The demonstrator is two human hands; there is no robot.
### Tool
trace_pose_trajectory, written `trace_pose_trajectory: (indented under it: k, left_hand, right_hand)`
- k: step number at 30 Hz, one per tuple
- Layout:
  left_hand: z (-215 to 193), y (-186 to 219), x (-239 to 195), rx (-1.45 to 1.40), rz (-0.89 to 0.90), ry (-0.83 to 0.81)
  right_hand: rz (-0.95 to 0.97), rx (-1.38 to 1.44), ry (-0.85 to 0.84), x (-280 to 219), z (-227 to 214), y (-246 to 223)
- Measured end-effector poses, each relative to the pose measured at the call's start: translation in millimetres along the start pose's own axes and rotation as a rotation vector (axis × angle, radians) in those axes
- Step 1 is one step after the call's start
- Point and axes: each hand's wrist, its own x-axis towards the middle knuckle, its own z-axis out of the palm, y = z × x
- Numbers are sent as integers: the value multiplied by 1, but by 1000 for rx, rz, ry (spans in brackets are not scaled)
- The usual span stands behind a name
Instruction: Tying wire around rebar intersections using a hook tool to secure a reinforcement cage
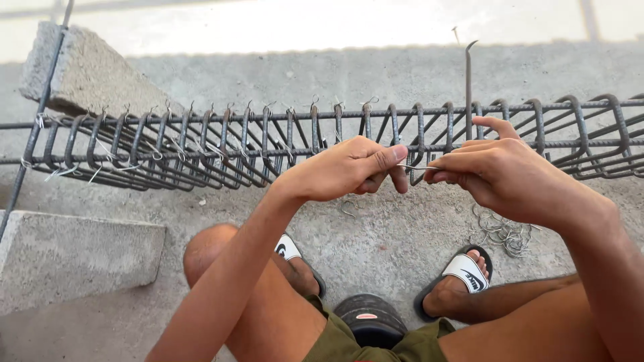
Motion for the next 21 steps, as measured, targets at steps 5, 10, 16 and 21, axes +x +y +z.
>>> trace_pose_trajectory:
  k: [5, 10, 16, 21]
  left_hand:
    - [-10, -45, 36, -140, -108, -107]
    - [1, -77, 43, -368, -151, -199]
    - [15, -110, 52, -509, -312, -224]
    - [27, -124, 56, -292, -511, -181]
  right_hand:
    - [127, -113, -89, 3, 13, 12]
    - [156, -85, -90, 1, 20, 15]
    - [144, -48, -198, 3, 41, 39]
    - [172, -76, -342, 12, 54, 42]
